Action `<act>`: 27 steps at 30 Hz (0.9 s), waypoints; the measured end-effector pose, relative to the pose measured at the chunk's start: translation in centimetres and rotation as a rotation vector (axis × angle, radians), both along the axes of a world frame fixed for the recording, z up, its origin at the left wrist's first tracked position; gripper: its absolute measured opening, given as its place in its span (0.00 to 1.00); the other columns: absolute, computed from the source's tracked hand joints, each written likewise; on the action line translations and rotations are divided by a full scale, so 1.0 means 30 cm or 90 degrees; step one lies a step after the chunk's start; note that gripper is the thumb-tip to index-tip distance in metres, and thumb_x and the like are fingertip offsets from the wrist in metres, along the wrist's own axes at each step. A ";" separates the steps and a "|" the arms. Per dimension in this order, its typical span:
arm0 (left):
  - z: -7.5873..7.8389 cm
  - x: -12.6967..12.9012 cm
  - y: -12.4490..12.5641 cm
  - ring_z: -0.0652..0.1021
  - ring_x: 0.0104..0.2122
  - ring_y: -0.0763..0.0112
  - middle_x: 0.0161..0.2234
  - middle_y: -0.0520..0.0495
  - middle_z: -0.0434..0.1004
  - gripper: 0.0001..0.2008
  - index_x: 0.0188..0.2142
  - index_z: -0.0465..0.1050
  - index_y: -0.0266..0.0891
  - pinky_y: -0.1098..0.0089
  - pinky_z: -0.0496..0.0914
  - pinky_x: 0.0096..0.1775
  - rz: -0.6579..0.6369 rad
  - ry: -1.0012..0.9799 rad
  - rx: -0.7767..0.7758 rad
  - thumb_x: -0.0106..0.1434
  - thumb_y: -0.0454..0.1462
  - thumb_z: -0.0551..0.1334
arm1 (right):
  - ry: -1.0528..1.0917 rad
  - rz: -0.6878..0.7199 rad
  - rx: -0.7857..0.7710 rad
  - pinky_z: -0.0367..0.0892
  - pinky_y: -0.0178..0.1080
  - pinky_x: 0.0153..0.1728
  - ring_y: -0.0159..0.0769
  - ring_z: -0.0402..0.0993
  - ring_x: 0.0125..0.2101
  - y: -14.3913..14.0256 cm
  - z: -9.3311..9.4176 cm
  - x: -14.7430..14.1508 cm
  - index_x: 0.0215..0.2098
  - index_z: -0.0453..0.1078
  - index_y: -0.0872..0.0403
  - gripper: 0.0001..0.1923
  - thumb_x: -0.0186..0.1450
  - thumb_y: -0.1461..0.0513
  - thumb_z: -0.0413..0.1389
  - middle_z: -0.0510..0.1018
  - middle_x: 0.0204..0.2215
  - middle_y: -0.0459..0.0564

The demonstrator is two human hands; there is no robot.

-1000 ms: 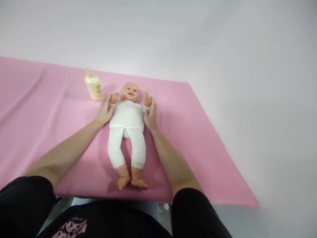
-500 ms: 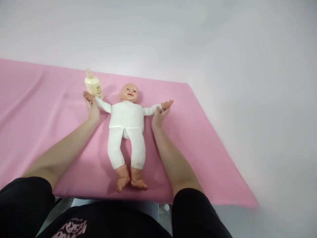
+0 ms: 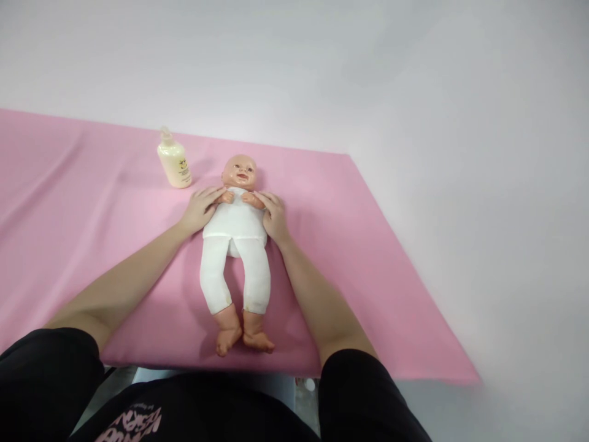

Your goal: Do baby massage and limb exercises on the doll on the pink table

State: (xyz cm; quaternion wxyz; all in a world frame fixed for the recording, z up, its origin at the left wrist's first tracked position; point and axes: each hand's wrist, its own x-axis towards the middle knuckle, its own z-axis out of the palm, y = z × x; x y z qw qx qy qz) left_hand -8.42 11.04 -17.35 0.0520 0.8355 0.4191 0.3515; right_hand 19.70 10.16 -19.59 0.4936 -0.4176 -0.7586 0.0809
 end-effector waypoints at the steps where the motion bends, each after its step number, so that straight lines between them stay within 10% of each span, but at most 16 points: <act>1: 0.002 0.003 -0.002 0.71 0.64 0.56 0.66 0.44 0.71 0.28 0.67 0.68 0.44 0.50 0.63 0.65 0.001 0.009 -0.006 0.68 0.33 0.52 | 0.001 -0.003 -0.002 0.64 0.55 0.67 0.43 0.72 0.60 -0.002 0.001 -0.002 0.60 0.74 0.46 0.26 0.68 0.68 0.46 0.78 0.57 0.52; 6: -0.012 -0.007 0.010 0.72 0.64 0.54 0.64 0.39 0.73 0.26 0.66 0.67 0.41 0.49 0.62 0.66 0.037 -0.042 0.005 0.71 0.39 0.53 | 0.091 -0.046 -0.006 0.61 0.55 0.69 0.44 0.69 0.62 0.003 -0.017 0.003 0.63 0.68 0.47 0.25 0.68 0.64 0.50 0.76 0.59 0.54; 13: -0.036 -0.051 0.052 0.56 0.74 0.56 0.74 0.38 0.55 0.36 0.73 0.52 0.45 0.54 0.51 0.73 0.088 -0.474 0.010 0.72 0.54 0.58 | 0.330 -0.104 0.018 0.50 0.60 0.72 0.45 0.52 0.73 0.053 -0.037 0.059 0.73 0.44 0.49 0.40 0.66 0.60 0.53 0.54 0.73 0.59; 18: -0.043 -0.082 0.092 0.56 0.74 0.61 0.76 0.41 0.48 0.36 0.75 0.42 0.50 0.56 0.53 0.73 0.174 -0.668 -0.080 0.75 0.51 0.55 | 0.516 -0.219 -0.110 0.55 0.63 0.70 0.45 0.58 0.70 0.126 -0.119 0.126 0.74 0.37 0.49 0.45 0.63 0.61 0.51 0.52 0.71 0.62; 27: -0.036 -0.059 0.054 0.63 0.71 0.55 0.72 0.34 0.57 0.40 0.73 0.49 0.45 0.53 0.58 0.71 0.076 -0.542 -0.006 0.70 0.60 0.56 | 0.384 -0.110 -0.014 0.65 0.57 0.66 0.46 0.64 0.68 0.057 -0.034 0.075 0.72 0.51 0.50 0.36 0.70 0.50 0.54 0.62 0.70 0.61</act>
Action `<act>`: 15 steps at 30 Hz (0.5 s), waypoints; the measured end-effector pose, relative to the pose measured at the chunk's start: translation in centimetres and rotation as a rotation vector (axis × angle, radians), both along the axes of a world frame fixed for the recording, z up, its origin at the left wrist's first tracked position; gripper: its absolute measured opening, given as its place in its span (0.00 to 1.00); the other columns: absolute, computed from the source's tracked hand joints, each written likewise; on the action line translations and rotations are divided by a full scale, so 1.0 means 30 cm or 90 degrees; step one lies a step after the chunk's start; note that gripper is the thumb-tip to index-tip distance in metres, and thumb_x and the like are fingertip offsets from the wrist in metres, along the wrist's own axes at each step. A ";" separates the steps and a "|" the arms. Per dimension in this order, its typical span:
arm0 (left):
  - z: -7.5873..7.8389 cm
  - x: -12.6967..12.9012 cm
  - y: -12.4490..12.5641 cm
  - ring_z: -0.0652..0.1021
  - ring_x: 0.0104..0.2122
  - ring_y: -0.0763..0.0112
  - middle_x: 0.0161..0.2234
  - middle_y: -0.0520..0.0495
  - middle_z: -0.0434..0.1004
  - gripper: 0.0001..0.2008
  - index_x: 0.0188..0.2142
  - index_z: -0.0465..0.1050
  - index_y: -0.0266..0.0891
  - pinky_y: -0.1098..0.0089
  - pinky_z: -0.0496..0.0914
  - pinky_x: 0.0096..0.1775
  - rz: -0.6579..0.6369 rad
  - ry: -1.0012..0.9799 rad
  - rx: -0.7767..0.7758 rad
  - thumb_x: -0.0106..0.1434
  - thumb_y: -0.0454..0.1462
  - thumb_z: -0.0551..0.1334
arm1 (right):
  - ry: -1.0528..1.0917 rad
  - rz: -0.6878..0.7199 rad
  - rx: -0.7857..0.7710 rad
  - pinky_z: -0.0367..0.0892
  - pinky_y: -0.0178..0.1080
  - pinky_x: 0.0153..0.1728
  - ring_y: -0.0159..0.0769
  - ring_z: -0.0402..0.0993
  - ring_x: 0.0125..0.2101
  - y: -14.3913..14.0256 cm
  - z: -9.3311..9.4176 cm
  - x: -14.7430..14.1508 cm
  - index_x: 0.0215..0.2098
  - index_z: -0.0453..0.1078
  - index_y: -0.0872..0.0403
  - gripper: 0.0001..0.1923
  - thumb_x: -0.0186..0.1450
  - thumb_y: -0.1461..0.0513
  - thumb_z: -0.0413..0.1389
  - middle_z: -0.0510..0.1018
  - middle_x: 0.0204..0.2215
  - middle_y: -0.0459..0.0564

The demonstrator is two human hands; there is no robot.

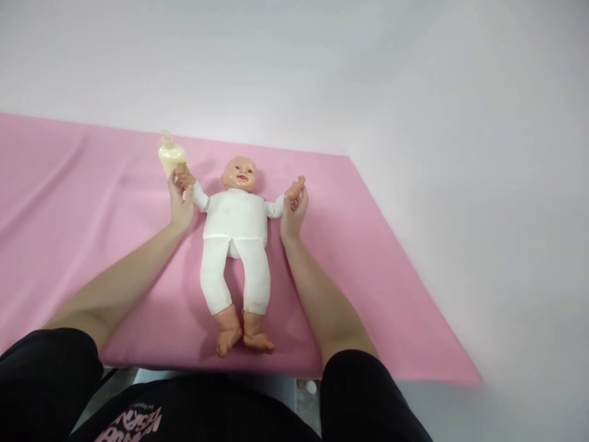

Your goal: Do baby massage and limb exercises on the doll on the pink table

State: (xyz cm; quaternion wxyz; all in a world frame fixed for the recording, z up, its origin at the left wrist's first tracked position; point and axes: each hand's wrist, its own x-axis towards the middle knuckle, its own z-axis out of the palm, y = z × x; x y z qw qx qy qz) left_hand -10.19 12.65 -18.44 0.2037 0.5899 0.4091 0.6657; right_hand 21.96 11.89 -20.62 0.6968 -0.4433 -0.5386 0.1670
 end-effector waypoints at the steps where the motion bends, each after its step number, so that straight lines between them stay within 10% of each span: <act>1: 0.004 0.007 -0.011 0.64 0.71 0.54 0.71 0.33 0.59 0.39 0.72 0.52 0.44 0.52 0.58 0.71 -0.016 0.043 0.015 0.70 0.60 0.57 | -0.021 0.016 0.001 0.64 0.57 0.66 0.46 0.64 0.68 -0.018 0.014 -0.015 0.72 0.53 0.50 0.36 0.69 0.50 0.55 0.63 0.69 0.61; 15: 0.025 0.064 -0.050 0.68 0.68 0.49 0.63 0.44 0.75 0.22 0.62 0.74 0.49 0.38 0.50 0.70 -0.091 0.424 -0.036 0.70 0.38 0.56 | -0.387 0.114 0.040 0.63 0.57 0.66 0.47 0.72 0.59 -0.069 0.052 -0.088 0.59 0.72 0.46 0.21 0.73 0.50 0.50 0.79 0.56 0.54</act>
